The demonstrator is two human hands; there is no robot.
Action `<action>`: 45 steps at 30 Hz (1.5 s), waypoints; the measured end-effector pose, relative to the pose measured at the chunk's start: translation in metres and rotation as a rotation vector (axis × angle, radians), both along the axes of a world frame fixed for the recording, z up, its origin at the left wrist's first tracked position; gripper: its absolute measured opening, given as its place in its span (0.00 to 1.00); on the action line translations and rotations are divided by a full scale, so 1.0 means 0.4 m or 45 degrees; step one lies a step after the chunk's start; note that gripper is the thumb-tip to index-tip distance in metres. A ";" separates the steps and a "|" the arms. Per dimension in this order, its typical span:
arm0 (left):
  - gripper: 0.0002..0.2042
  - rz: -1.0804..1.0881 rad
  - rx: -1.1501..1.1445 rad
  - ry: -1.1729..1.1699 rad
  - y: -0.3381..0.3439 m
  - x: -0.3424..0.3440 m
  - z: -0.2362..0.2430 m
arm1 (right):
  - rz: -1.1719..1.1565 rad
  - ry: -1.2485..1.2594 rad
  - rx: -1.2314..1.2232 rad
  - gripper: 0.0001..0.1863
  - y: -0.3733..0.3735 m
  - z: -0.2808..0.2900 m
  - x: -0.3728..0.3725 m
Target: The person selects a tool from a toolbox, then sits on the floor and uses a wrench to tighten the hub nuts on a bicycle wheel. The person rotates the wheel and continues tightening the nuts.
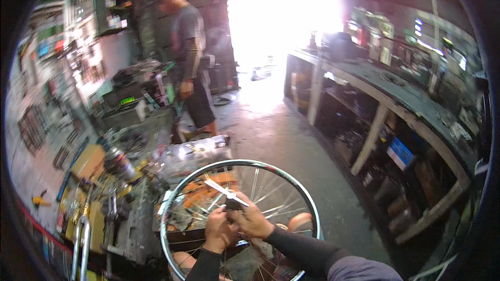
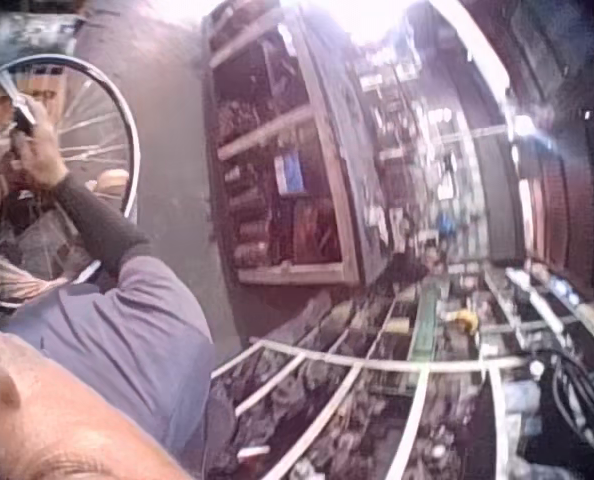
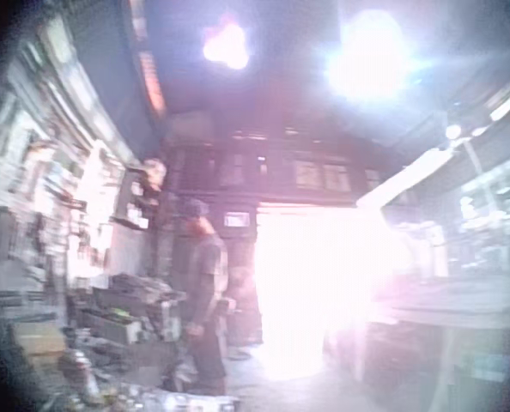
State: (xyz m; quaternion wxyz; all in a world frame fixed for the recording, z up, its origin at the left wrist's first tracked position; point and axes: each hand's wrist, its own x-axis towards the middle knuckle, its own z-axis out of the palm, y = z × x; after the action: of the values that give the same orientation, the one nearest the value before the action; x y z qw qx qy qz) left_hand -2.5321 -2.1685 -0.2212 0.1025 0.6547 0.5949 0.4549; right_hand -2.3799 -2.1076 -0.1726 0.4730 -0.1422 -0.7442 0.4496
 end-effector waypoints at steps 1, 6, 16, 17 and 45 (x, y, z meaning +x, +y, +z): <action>0.12 0.103 -0.077 0.123 0.001 -0.016 -0.029 | 0.004 0.034 0.013 0.32 -0.003 -0.001 -0.013; 0.09 0.089 0.042 0.090 -0.016 0.029 0.027 | 0.104 -0.149 0.019 0.30 0.024 -0.017 0.013; 0.14 0.065 0.026 -0.147 -0.006 0.048 -0.001 | -0.064 -0.063 0.204 0.27 0.024 -0.045 0.015; 0.15 0.059 -0.026 -0.106 -0.027 0.040 0.005 | -0.045 -0.041 0.201 0.27 0.015 -0.048 0.005; 0.15 0.139 -0.396 -0.818 0.009 -0.082 -0.086 | -0.094 0.434 0.032 0.21 0.019 0.017 0.024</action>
State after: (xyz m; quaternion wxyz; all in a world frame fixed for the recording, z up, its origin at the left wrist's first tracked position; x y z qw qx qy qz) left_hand -2.5649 -2.1651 -0.2554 0.3583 0.4221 0.6284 0.5464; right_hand -2.3704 -2.0998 -0.1657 0.6103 -0.0854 -0.6530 0.4403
